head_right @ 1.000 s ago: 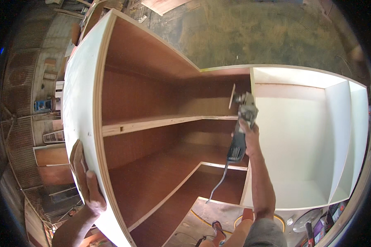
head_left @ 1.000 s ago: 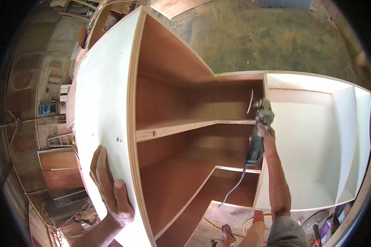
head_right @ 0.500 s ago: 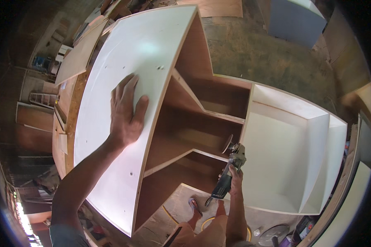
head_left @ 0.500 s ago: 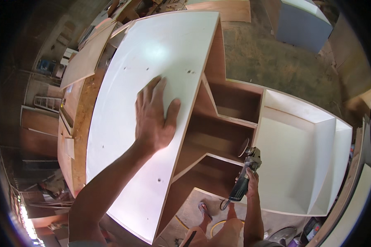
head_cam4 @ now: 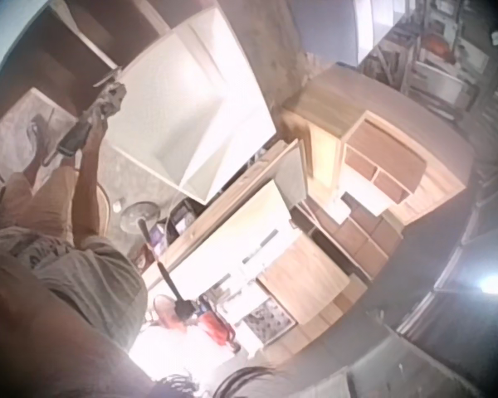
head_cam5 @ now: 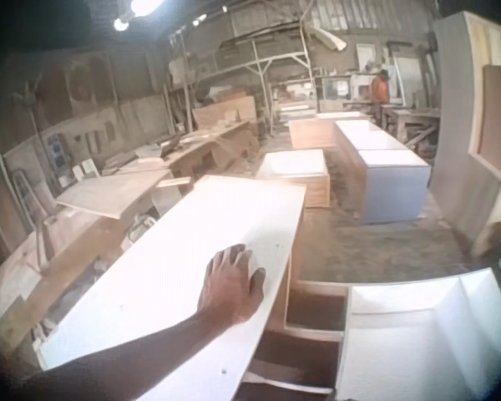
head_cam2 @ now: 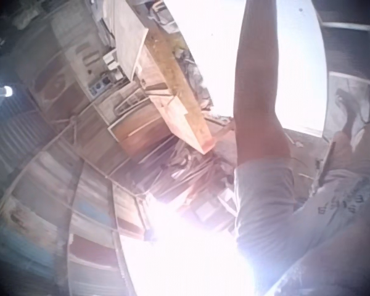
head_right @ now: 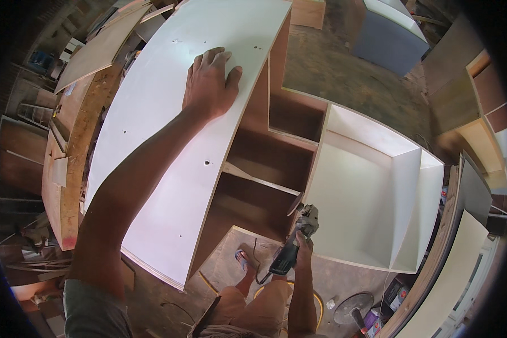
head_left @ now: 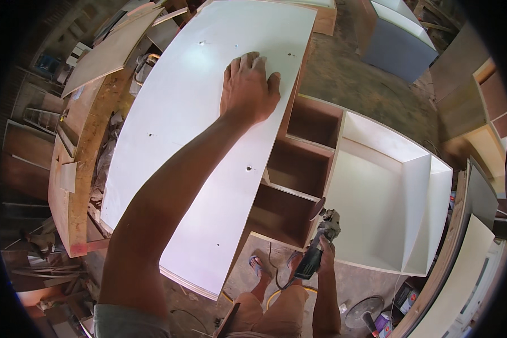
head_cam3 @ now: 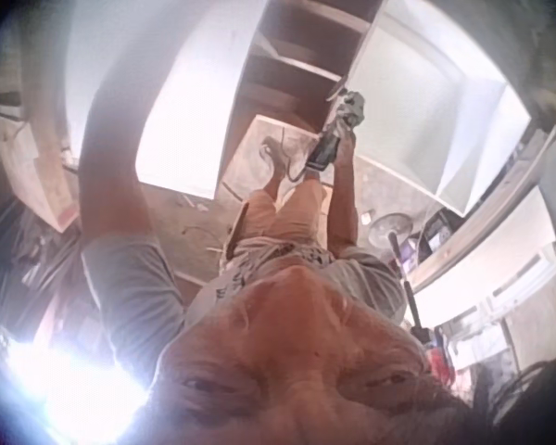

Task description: The person uses a power sander to smooth the edges of a white cabinet door, then applies wooden trim strips to the door's edges. The person handles the door and trim pieces, aligning them carefully.

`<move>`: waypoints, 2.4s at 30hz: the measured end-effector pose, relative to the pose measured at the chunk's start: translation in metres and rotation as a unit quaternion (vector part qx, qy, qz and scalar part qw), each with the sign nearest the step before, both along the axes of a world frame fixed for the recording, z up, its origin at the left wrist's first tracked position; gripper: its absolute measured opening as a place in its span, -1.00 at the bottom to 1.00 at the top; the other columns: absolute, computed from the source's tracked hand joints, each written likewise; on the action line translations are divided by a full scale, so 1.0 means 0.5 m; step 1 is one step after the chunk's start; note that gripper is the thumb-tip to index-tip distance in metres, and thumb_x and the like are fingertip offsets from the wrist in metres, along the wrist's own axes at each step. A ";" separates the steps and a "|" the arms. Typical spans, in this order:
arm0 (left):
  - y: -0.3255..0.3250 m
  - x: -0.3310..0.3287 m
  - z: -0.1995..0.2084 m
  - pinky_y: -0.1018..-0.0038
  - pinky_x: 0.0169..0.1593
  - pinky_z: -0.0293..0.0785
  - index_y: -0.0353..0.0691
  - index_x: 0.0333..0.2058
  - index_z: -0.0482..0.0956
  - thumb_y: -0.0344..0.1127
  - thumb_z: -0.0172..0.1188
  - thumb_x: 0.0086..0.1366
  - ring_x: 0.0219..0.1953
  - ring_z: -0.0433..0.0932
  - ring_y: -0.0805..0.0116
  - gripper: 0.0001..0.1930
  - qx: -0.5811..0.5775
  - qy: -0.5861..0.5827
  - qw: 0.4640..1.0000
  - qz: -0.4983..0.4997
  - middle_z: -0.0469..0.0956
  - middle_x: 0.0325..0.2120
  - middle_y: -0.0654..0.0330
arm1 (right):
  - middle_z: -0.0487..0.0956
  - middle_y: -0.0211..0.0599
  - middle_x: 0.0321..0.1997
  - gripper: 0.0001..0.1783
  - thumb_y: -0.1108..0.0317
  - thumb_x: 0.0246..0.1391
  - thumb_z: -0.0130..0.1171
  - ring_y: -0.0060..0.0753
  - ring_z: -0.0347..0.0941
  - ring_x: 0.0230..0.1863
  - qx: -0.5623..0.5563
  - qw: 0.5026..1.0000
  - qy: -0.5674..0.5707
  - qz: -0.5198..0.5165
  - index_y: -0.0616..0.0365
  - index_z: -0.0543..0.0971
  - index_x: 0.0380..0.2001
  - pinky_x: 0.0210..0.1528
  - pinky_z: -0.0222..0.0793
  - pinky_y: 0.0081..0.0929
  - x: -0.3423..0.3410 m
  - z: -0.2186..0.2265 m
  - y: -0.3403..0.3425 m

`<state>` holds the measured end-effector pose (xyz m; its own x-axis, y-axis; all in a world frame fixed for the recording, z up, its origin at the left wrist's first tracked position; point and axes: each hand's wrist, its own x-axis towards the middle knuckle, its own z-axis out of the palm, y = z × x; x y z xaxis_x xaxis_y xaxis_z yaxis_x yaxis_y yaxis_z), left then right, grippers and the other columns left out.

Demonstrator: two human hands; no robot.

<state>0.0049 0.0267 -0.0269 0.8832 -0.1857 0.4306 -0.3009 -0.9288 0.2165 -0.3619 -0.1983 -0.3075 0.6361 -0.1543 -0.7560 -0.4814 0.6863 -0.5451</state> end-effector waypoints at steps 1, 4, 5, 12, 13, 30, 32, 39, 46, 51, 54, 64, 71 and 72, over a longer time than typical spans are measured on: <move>-0.003 -0.002 0.000 0.14 0.34 0.18 -0.30 0.14 0.45 -0.14 0.09 0.37 0.27 0.29 0.00 -0.54 0.000 0.009 1.000 0.002 0.39 0.20 0.00 | 0.57 -0.14 -0.41 -0.58 0.10 0.16 0.28 -0.17 0.60 -0.57 0.006 1.000 -0.001 -0.002 0.19 0.42 -0.13 -0.54 0.63 -0.21 -0.013 -0.008 0.003; -0.007 -0.001 0.003 0.14 0.33 0.19 -0.30 0.14 0.44 -0.13 0.08 0.37 0.27 0.29 0.00 -0.53 0.014 0.008 1.000 0.014 0.39 0.20 0.02 | 0.56 -0.14 -0.44 -0.58 0.10 0.17 0.28 -0.16 0.60 -0.57 0.021 1.000 -0.002 -0.008 0.21 0.43 -0.17 -0.55 0.62 -0.20 -0.015 -0.008 0.019; -0.013 0.002 -0.001 0.14 0.33 0.19 -0.30 0.14 0.44 -0.13 0.08 0.37 0.27 0.29 0.00 -0.53 0.018 0.005 1.000 0.018 0.39 0.20 0.02 | 0.56 -0.15 -0.45 -0.59 0.09 0.17 0.28 -0.16 0.59 -0.57 0.025 1.000 -0.004 -0.012 0.21 0.44 -0.18 -0.56 0.62 -0.20 -0.011 -0.001 0.019; 0.000 -0.002 0.003 0.12 0.33 0.19 -0.30 0.16 0.40 -0.20 0.09 0.36 0.26 0.29 -0.06 -0.54 0.023 0.009 1.000 -0.004 0.38 0.19 -0.05 | 0.55 -0.18 -0.50 -0.61 0.10 0.14 0.31 -0.20 0.56 -0.59 -0.012 0.999 -0.051 0.009 0.24 0.49 -0.25 -0.55 0.59 -0.26 0.282 0.070 -0.062; -0.004 -0.002 0.007 0.12 0.33 0.18 -0.30 0.16 0.40 -0.21 0.10 0.36 0.26 0.29 -0.07 -0.54 0.021 0.009 1.000 -0.008 0.38 0.19 -0.06 | 0.55 -0.17 -0.46 -0.61 0.14 0.12 0.34 -0.21 0.56 -0.59 -0.017 0.998 -0.063 -0.006 0.25 0.50 -0.21 -0.53 0.60 -0.28 0.359 0.082 -0.085; -0.015 0.002 0.046 0.06 0.30 0.14 -0.27 0.26 0.28 -0.17 0.04 0.40 0.24 0.27 -0.10 -0.48 0.051 0.097 0.994 0.002 0.28 0.24 -0.10 | 0.57 -0.27 -0.47 -0.57 0.02 0.03 0.41 -0.29 0.58 -0.57 -0.083 0.951 -0.279 0.107 0.14 0.56 -0.29 -0.55 0.55 -0.34 1.114 0.365 -0.083; -0.019 0.006 0.048 0.06 0.30 0.14 -0.27 0.26 0.27 -0.16 0.03 0.40 0.24 0.27 -0.10 -0.47 0.053 0.106 0.993 0.004 0.28 0.24 -0.11 | 0.57 -0.29 -0.48 -0.58 0.02 0.02 0.42 -0.29 0.57 -0.58 -0.066 0.954 -0.270 0.109 0.14 0.56 -0.29 -0.56 0.54 -0.34 1.128 0.353 -0.078; -0.017 0.016 0.046 0.06 0.28 0.15 -0.33 0.27 0.25 -0.16 0.00 0.41 0.22 0.29 -0.14 -0.45 0.059 0.110 0.992 -0.010 0.28 0.23 -0.17 | 0.54 -0.35 -0.48 -0.56 0.06 0.02 0.43 -0.36 0.52 -0.59 -0.076 0.957 -0.262 0.097 0.14 0.55 -0.20 -0.54 0.53 -0.38 1.144 0.309 -0.067; -0.018 0.023 0.050 -0.04 0.29 0.11 -0.31 0.27 0.23 -0.18 0.07 0.35 0.21 0.24 -0.22 -0.42 0.063 0.140 0.988 -0.006 0.24 0.24 -0.18 | 0.55 -0.32 -0.46 -0.54 0.08 0.05 0.41 -0.36 0.53 -0.55 -0.065 0.964 -0.232 0.114 0.18 0.53 -0.16 -0.50 0.56 -0.37 1.152 0.089 -0.054; -0.015 0.027 0.049 -0.08 0.33 0.07 -0.26 0.29 0.23 -0.18 0.12 0.30 0.25 0.20 -0.25 -0.37 0.054 0.164 0.985 0.005 0.20 0.27 -0.17 | 0.55 -0.30 -0.43 -0.57 0.12 0.10 0.38 -0.35 0.55 -0.54 -0.012 0.971 -0.201 0.130 0.19 0.52 -0.12 -0.47 0.59 -0.36 1.158 -0.069 -0.049; -0.016 0.030 0.049 -0.09 0.33 0.06 -0.28 0.28 0.24 -0.17 0.14 0.28 0.25 0.21 -0.25 -0.36 0.045 0.175 0.984 0.005 0.21 0.26 -0.17 | 0.54 -0.34 -0.42 -0.61 0.12 0.11 0.37 -0.37 0.54 -0.53 -0.002 0.975 -0.172 0.143 0.15 0.54 -0.15 -0.46 0.60 -0.36 1.153 -0.147 -0.048; 0.000 0.041 0.048 0.09 0.27 0.18 -0.47 0.20 0.34 0.06 0.02 0.38 0.21 0.31 -0.11 -0.33 0.098 0.163 0.982 -0.004 0.31 0.19 -0.27 | 0.58 -0.32 -0.26 -0.55 0.12 0.12 0.35 -0.36 0.57 -0.43 0.032 0.975 -0.160 0.154 0.15 0.53 -0.04 -0.36 0.63 -0.31 1.168 -0.338 -0.032; 0.000 0.046 0.040 0.10 0.26 0.20 -0.48 0.19 0.36 0.05 0.03 0.37 0.21 0.32 -0.11 -0.33 0.095 0.155 0.983 -0.014 0.32 0.17 -0.28 | 0.62 -0.28 -0.09 -0.23 -0.12 0.01 0.41 -0.29 0.62 -0.15 0.051 0.977 -0.125 0.167 0.26 0.48 0.10 -0.11 0.60 -0.24 1.164 -0.463 -0.042; 0.000 0.046 0.039 0.10 0.26 0.20 -0.49 0.18 0.36 0.05 0.03 0.37 0.21 0.32 -0.11 -0.33 0.095 0.155 0.983 -0.013 0.33 0.17 -0.28 | 0.61 -0.27 -0.07 -0.21 -0.12 0.01 0.42 -0.28 0.62 -0.14 0.041 0.977 -0.113 0.178 0.27 0.46 0.11 -0.10 0.60 -0.23 1.165 -0.462 -0.041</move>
